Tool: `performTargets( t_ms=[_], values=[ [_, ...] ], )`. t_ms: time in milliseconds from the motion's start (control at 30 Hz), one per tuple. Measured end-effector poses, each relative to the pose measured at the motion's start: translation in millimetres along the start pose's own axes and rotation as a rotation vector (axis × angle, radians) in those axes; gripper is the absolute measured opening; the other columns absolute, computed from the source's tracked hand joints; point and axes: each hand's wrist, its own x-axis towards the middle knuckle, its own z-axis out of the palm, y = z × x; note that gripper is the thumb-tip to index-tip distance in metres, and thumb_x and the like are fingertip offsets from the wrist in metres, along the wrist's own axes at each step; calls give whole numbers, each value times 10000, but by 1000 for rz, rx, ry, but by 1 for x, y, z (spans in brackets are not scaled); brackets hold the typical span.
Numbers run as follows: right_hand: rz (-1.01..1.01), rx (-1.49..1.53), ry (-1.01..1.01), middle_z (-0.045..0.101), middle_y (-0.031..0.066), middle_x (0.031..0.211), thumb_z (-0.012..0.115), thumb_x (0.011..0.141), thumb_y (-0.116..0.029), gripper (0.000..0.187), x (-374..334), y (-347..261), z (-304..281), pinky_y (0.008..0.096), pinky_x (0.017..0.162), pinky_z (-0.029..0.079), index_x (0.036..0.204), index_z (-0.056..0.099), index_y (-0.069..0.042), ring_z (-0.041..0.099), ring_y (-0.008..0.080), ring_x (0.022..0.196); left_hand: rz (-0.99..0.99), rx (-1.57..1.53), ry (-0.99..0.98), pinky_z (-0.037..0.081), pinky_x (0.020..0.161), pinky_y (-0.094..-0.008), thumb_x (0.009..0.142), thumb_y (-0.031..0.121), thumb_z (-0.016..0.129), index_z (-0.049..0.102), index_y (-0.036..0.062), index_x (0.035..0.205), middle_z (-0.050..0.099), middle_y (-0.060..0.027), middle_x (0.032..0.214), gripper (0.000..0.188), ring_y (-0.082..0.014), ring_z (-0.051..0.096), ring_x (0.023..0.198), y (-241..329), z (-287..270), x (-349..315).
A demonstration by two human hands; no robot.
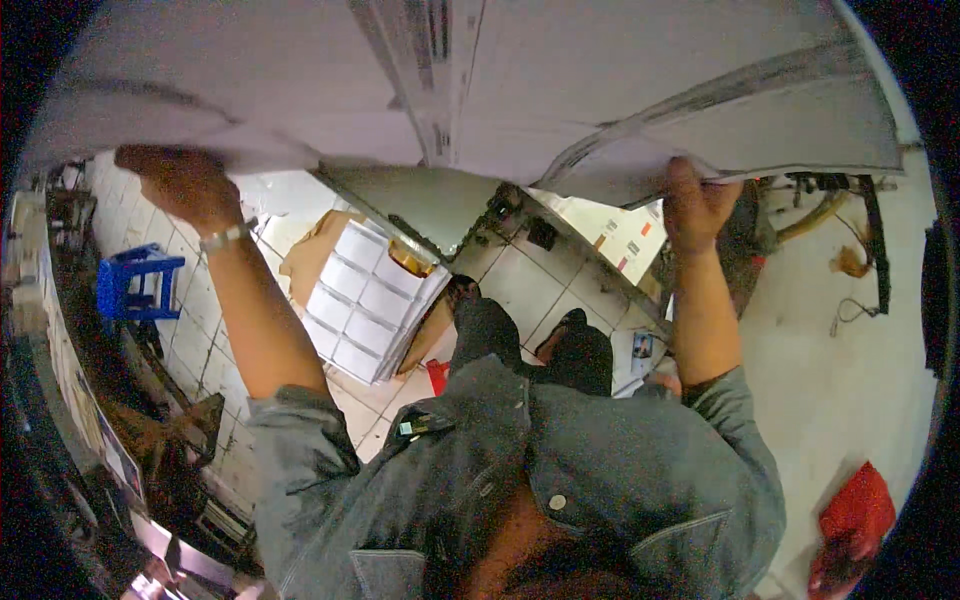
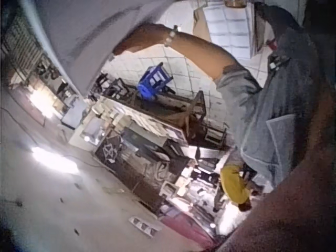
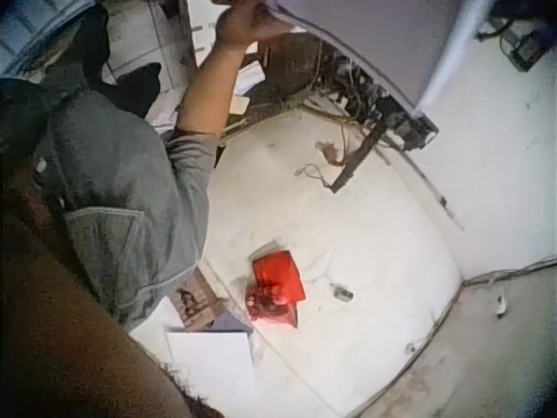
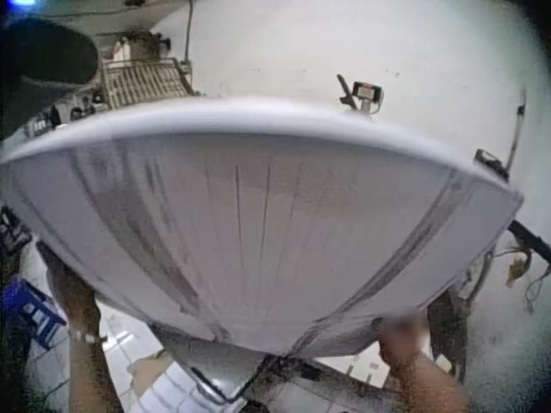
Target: The person lifts a stack of printed paper sheets, fans them out to separate them, and places the stack onto the input tray of a printing press.
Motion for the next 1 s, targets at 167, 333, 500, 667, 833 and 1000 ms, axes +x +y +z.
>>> performTargets(
  t_ms=[167, 333, 500, 667, 833, 1000],
  values=[
    [-199, -140, -26, 631, 164, 893, 665, 723, -36, 227, 9, -10, 16, 357, 759, 477, 934, 602, 17, 610, 264, 792, 630, 468, 95, 474, 717, -366, 860, 507, 407, 609, -41, 859, 609, -162, 828, 584, -258, 570, 688, -83, -17, 39],
    [-465, 37, -361, 393, 136, 1289, 668, 756, -373, 597, -13, -39, -25, 370, 896, 403, 1226, 455, -72, 449, 256, 1091, 988, 1392, 152, 505, 669, -373, 690, 317, 651, 578, 20, 1020, 541, -152, 1060, 450, -303, 591, 819, -32, -59, 37],
    [-217, 27, 37, 584, 202, 1015, 598, 779, -86, 235, -97, -83, -92, 377, 802, 477, 986, 598, 25, 598, 295, 882, 1268, 1040, 183, 493, 734, -338, 777, 270, 581, 533, 51, 1138, 540, -156, 1124, 425, -278, 582, 928, 43, -103, 6],
    [-288, -719, 189, 558, 214, 1080, 557, 819, -51, 270, -217, -114, -189, 388, 884, 424, 1059, 553, 71, 562, 312, 968, 613, -28, -288, 470, 760, -357, 929, 270, 381, 466, -6, 1203, 585, -176, 1064, 399, -291, 597, 890, 142, -101, -111],
    [188, -43, 469, 488, 153, 1185, 592, 787, -28, 513, -307, -151, -204, 376, 951, 347, 1237, 362, 64, 477, 247, 1072, 566, -140, -601, 407, 675, -476, 963, 298, 273, 496, -18, 1153, 586, -265, 869, 431, -406, 561, 793, 159, -101, -225],
    [539, -71, 552, 500, 168, 1167, 533, 843, -107, 461, -372, -159, -231, 349, 907, 395, 1225, 365, 88, 514, 253, 1016, 354, -21, -1142, 421, 720, -465, 948, 372, 256, 583, -41, 844, 564, -290, 829, 537, -426, 560, 781, 146, -68, -340]
  ],
)
